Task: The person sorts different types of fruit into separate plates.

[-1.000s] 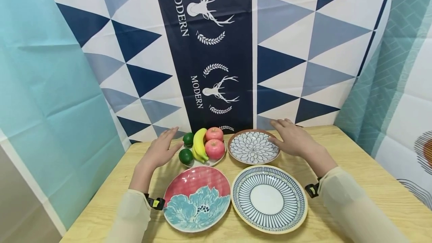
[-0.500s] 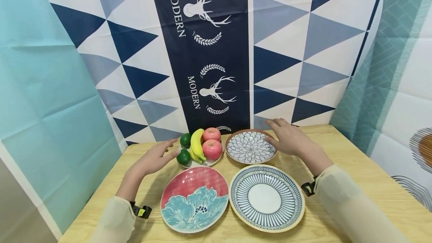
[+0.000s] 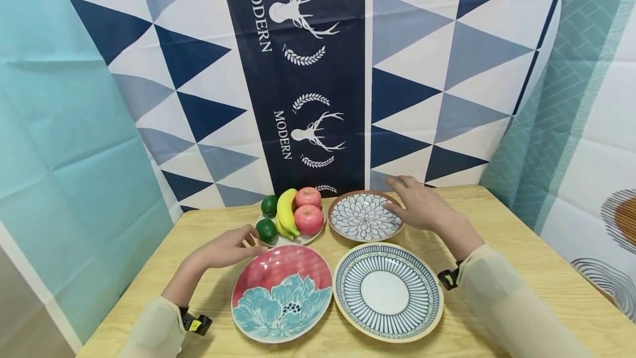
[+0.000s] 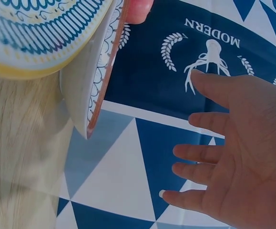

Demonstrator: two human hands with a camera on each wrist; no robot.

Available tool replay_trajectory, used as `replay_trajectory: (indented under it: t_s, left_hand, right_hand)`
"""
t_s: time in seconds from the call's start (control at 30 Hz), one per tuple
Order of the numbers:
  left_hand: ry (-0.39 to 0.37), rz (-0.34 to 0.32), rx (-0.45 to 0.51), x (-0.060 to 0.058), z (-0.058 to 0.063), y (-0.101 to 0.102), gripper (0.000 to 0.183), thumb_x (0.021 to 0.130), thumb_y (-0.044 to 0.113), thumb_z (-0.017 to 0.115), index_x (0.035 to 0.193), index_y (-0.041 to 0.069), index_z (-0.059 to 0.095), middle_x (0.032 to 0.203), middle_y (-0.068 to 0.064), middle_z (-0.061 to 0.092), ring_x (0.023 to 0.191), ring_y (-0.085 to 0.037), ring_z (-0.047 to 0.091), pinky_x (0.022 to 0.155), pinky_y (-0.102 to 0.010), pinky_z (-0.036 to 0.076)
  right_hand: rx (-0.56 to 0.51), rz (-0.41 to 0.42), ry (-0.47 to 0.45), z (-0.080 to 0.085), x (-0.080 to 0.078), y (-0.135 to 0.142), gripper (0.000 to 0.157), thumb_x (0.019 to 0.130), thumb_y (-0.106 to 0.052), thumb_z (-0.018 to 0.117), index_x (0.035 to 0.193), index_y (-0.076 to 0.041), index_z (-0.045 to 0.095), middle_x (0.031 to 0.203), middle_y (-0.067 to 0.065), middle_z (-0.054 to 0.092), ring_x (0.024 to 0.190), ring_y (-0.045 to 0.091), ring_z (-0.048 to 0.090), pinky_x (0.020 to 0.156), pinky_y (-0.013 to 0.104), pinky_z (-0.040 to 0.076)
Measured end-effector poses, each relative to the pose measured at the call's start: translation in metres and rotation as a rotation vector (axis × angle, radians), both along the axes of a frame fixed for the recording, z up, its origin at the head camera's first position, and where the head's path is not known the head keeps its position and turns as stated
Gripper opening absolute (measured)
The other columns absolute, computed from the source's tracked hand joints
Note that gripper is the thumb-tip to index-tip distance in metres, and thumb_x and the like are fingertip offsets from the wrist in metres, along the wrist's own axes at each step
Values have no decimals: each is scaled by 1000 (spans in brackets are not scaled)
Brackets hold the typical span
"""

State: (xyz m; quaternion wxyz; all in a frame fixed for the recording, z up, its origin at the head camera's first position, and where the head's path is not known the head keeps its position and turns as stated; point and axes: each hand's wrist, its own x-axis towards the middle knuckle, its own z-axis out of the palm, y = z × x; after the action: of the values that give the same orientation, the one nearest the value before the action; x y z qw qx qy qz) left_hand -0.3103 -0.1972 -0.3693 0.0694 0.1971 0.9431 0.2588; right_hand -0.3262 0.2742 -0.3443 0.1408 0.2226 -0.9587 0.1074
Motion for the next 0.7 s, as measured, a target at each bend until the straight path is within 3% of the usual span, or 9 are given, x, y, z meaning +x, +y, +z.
replay_trajectory:
  t_s: [0.13, 0.33, 0.7]
  left_hand:
    - [-79, -7, 3, -2, -5, 0, 52, 92, 39, 77, 127, 4, 63, 113, -10, 67, 98, -25, 63, 79, -42, 59]
    - [-232, 36, 51, -10, -17, 0, 49, 88, 32, 84, 125, 6, 63, 111, -10, 65, 92, -24, 65, 70, -39, 62]
    - [-282, 17, 79, -18, -35, -6, 33, 88, 23, 86, 112, 9, 71, 99, -7, 65, 88, -22, 62, 71, -36, 60]
  right_hand:
    - [-3, -13, -22, 1, -1, 1, 71, 106, -39, 63, 160, 1, 39, 156, 39, 37, 140, 59, 42, 110, 71, 38]
    - [-5, -21, -37, 1, -1, 3, 73, 107, -41, 62, 161, 0, 37, 158, 40, 33, 141, 61, 39, 110, 72, 37]
    - [-7, -22, -33, 1, 0, 2, 73, 107, -44, 61, 160, 1, 38, 157, 41, 34, 141, 61, 39, 110, 72, 37]
